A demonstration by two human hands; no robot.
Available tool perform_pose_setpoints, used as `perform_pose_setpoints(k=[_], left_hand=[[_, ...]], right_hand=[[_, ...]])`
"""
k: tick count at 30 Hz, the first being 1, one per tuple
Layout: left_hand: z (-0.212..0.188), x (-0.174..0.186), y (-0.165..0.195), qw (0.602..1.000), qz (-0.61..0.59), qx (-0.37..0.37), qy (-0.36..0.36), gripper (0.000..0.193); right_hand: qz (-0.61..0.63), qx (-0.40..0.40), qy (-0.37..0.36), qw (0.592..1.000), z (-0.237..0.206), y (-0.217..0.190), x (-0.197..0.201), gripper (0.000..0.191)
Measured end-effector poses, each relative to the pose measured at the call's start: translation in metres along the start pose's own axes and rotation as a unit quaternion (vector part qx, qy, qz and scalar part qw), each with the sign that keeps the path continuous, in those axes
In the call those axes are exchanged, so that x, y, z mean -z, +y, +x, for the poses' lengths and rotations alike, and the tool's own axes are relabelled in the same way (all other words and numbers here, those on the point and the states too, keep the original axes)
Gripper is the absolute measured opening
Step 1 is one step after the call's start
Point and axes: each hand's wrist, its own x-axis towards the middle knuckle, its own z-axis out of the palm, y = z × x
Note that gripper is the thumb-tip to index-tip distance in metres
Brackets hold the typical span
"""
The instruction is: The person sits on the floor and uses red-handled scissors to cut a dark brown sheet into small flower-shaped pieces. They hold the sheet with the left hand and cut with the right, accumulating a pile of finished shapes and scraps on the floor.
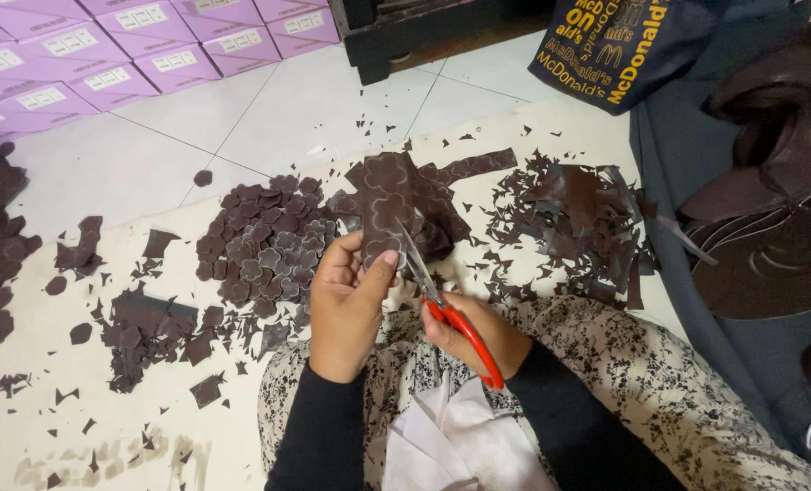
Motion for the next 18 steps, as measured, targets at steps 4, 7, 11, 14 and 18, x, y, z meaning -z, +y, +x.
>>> perform_pose_setpoints(k=[4, 7, 11, 14, 18], left_hand=[[0.000, 0.001, 0.002, 1.000, 0.009, -0.003, 0.005, 0.027], [0.000, 0.002, 0.006, 1.000, 0.001, -0.001, -0.001, 0.027], [-0.003, 0.003, 0.013, 1.000, 0.021, 0.001, 0.000, 0.029], [-0.004, 0.002, 0.017, 0.999, 0.039, 0.014, 0.011, 0.030], [-0.005, 0.003, 0.020, 0.999, 0.039, 0.029, 0.013, 0.031]], right_hand=[[0.001, -0.002, 0.000, 1.000, 0.000, -0.007, 0.000, 0.045], [-0.007, 0.010, -0.002, 1.000, 0.001, -0.010, 0.000, 0.045], [-0.015, -0.009, 0.004, 1.000, 0.000, -0.013, 0.002, 0.045], [-0.022, -0.003, 0.011, 1.000, 0.001, -0.012, 0.002, 0.045], [-0.025, -0.011, 0.005, 1.000, 0.000, -0.009, 0.003, 0.044]])
